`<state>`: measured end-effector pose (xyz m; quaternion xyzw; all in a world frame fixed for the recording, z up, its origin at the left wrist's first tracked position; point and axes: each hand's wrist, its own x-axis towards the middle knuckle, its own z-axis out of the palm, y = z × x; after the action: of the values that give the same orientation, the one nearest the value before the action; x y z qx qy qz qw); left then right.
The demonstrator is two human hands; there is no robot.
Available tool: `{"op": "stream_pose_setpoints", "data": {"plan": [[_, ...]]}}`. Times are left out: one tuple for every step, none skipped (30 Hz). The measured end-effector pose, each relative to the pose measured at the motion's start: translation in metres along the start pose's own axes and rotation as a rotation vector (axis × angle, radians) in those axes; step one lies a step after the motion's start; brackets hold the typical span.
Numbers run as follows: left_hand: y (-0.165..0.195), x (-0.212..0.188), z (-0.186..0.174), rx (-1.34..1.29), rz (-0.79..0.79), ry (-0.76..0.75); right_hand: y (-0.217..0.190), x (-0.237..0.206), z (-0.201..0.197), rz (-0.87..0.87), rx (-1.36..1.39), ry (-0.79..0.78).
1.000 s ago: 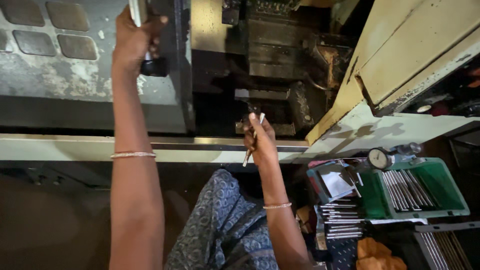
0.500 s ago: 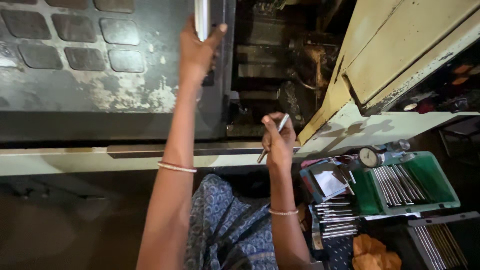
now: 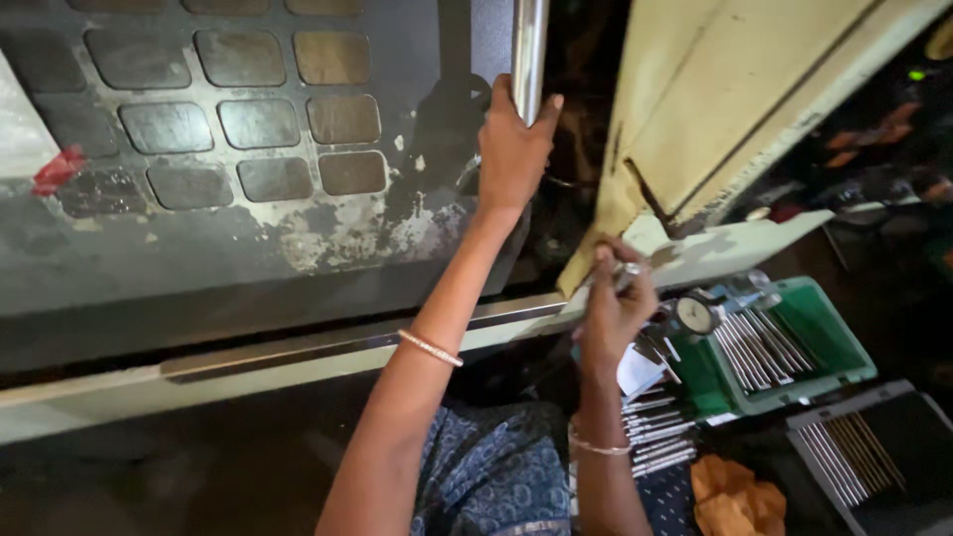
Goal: The person inserts cylindrical metal rods into a grid of square indentations on a metal plate. They open a machine door, place the rods into slots inside, close the door, and repeat the process with multiple rods.
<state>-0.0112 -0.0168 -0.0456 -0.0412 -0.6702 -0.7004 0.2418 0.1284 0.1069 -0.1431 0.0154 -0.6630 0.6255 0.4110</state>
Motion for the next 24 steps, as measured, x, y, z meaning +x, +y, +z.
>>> {"op": "stream_pose_setpoints", "data": {"plan": [[0.005, -0.001, 0.01, -0.012, 0.066, -0.002, -0.003, 0.01, -0.011, -0.153, -0.125, 0.033], [0.008, -0.003, 0.019, -0.024, 0.133, -0.006, -0.005, 0.023, -0.023, -0.303, -0.252, 0.063], [0.009, -0.005, 0.03, -0.029, 0.075, -0.033, -0.007, 0.036, -0.035, -0.453, -0.382, 0.087], [0.01, -0.006, 0.04, -0.032, 0.017, -0.06, -0.009, 0.05, -0.046, -0.484, -0.419, 0.109], [0.01, -0.008, 0.05, -0.037, -0.04, -0.087, -0.011, 0.065, -0.056, -0.516, -0.456, 0.13], [0.009, -0.008, 0.061, -0.032, -0.014, -0.085, -0.013, 0.08, -0.065, -0.55, -0.492, 0.148], [0.008, -0.008, 0.069, -0.024, 0.012, -0.079, -0.016, 0.091, -0.073, -0.567, -0.516, 0.112], [0.007, -0.007, 0.077, -0.014, 0.038, -0.072, -0.018, 0.101, -0.08, -0.582, -0.54, 0.076], [0.006, -0.008, 0.084, -0.034, 0.028, -0.08, -0.021, 0.109, -0.087, -0.597, -0.562, 0.038], [0.005, -0.009, 0.089, -0.052, 0.017, -0.087, -0.023, 0.116, -0.093, -0.538, -0.568, 0.0], [0.005, -0.011, 0.095, -0.072, 0.005, -0.094, -0.025, 0.121, -0.098, -0.479, -0.573, -0.038], [0.005, -0.012, 0.099, -0.058, 0.029, -0.085, -0.026, 0.126, -0.103, -0.422, -0.577, -0.077], [0.006, -0.013, 0.102, -0.043, 0.052, -0.075, -0.027, 0.129, -0.109, -0.435, -0.607, -0.101], [0.006, -0.013, 0.104, -0.027, 0.075, -0.064, -0.026, 0.133, -0.114, -0.449, -0.636, -0.125], [0.006, -0.014, 0.105, -0.025, 0.024, -0.085, -0.024, 0.136, -0.117, -0.462, -0.663, -0.149], [0.006, -0.014, 0.105, -0.021, -0.027, -0.107, -0.021, 0.14, -0.119, -0.484, -0.684, -0.146], [0.005, -0.013, 0.105, -0.016, -0.077, -0.13, -0.016, 0.144, -0.12, -0.505, -0.705, -0.142], [0.005, -0.012, 0.106, 0.02, -0.059, -0.114, -0.011, 0.148, -0.121, -0.526, -0.726, -0.137], [0.004, -0.011, 0.106, 0.056, -0.039, -0.099, -0.005, 0.151, -0.12, -0.54, -0.7, -0.116], [0.003, -0.011, 0.108, 0.09, -0.02, -0.081, 0.001, 0.154, -0.119, -0.555, -0.675, -0.096], [0.003, -0.01, 0.108, 0.1, -0.001, -0.064, 0.004, 0.155, -0.119, -0.568, -0.649, -0.079], [0.002, -0.01, 0.109, 0.111, 0.016, -0.048, 0.007, 0.156, -0.12, -0.572, -0.655, -0.08], [0.001, -0.011, 0.109, 0.125, 0.03, -0.033, 0.007, 0.155, -0.12, -0.573, -0.662, -0.083], [0.0, -0.012, 0.109, 0.147, 0.041, -0.032, 0.006, 0.154, -0.121, -0.576, -0.669, -0.087]]}}
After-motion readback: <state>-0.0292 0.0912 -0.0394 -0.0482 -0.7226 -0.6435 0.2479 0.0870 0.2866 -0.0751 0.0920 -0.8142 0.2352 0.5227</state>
